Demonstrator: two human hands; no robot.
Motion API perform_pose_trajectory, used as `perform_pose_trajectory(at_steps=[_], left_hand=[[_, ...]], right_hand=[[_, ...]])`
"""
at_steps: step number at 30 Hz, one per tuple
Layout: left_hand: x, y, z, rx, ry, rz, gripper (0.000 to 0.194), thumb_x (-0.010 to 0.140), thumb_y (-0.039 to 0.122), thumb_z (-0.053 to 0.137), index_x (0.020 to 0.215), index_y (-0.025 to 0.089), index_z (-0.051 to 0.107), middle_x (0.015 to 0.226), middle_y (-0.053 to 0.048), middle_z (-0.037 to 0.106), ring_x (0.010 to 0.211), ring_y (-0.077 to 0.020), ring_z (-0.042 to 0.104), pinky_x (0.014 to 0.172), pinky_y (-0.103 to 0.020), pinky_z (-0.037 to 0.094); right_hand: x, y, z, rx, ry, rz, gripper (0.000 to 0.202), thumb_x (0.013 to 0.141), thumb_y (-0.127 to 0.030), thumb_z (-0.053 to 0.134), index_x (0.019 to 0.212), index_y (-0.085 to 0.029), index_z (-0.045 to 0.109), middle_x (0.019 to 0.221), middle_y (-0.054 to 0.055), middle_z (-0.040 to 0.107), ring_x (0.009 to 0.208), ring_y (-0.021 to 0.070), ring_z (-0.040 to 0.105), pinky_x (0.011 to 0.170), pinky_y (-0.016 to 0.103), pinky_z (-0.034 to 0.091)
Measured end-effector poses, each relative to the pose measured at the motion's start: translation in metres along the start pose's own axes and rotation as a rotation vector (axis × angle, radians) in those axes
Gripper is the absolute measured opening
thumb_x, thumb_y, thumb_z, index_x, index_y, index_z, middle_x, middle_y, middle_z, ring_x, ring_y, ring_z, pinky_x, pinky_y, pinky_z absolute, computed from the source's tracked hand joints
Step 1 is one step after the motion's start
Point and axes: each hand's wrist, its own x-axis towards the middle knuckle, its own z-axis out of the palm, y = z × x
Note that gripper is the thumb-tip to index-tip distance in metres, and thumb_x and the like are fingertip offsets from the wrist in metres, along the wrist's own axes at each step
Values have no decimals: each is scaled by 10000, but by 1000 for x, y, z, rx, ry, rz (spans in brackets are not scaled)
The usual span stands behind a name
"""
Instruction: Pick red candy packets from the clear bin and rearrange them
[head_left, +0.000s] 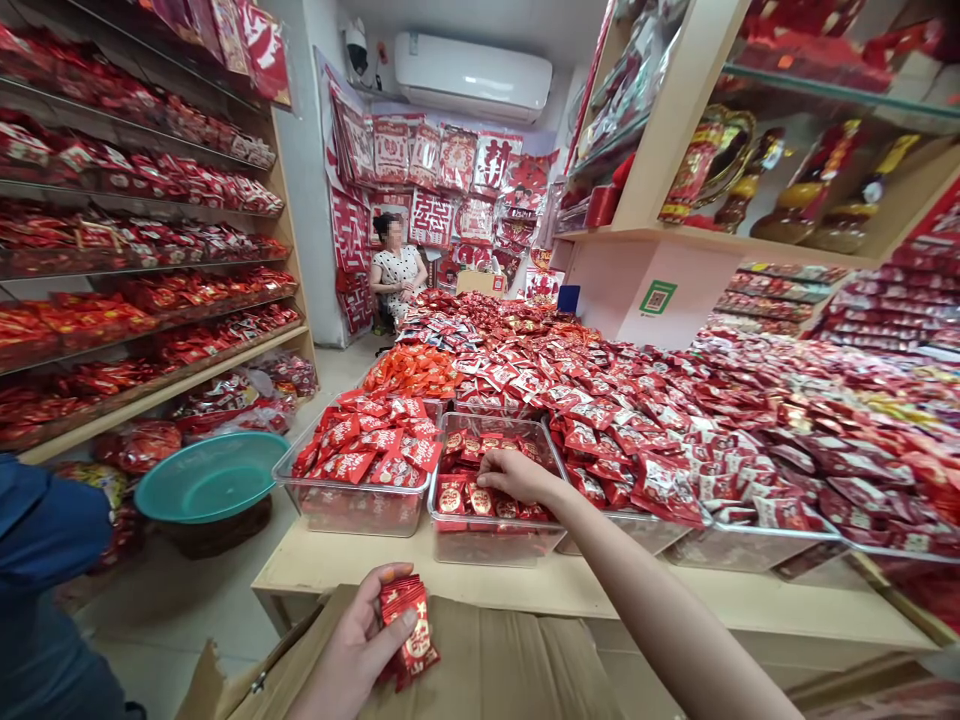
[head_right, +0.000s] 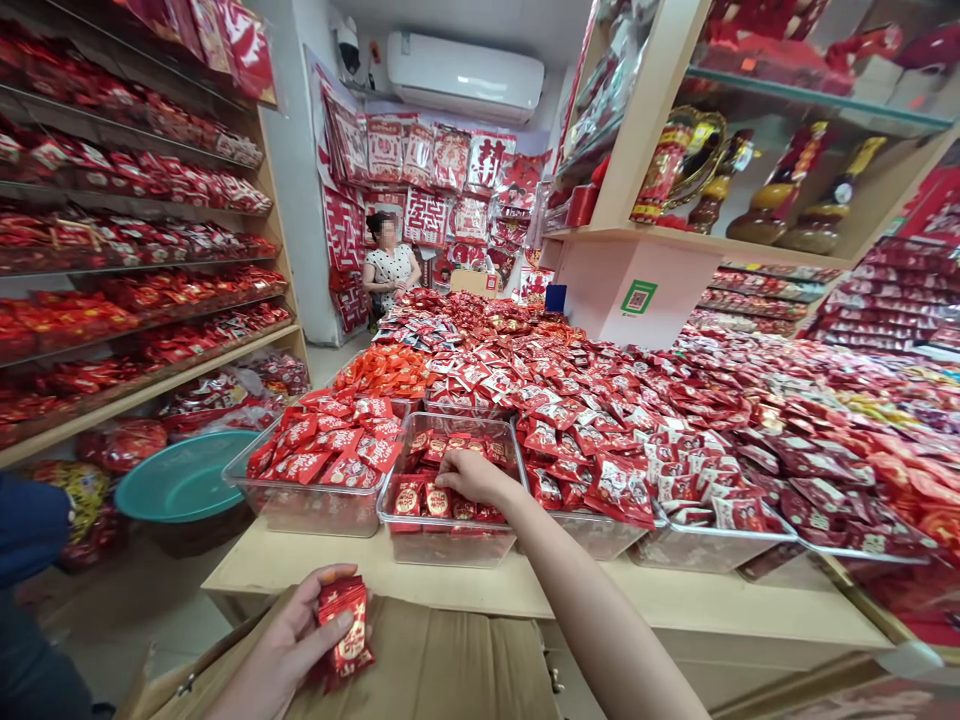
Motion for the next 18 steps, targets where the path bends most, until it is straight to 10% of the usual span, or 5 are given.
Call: perform_pose_trajectory(at_steps=[12,18], left_hand=[[1,-2,-2,-2,-13,-8,417,582,322,736,956,240,571,817,9,664,720,-171,585,667,-283,505],[5,-7,-6,31,-47,7,419,624,322,710,998,233,545,846,2,655,772,-173,575,687,-270,486]], right_hand=[[-3,-7,-5,-361,229,-2,116,789,-267,538,788,-159,583,813,64,607,733,157,541,646,241,364],[-30,-4,-24,-371,-113,-41,259,607,-265,688,836,-169,615,837,51,586,720,172,539,604,236,381]])
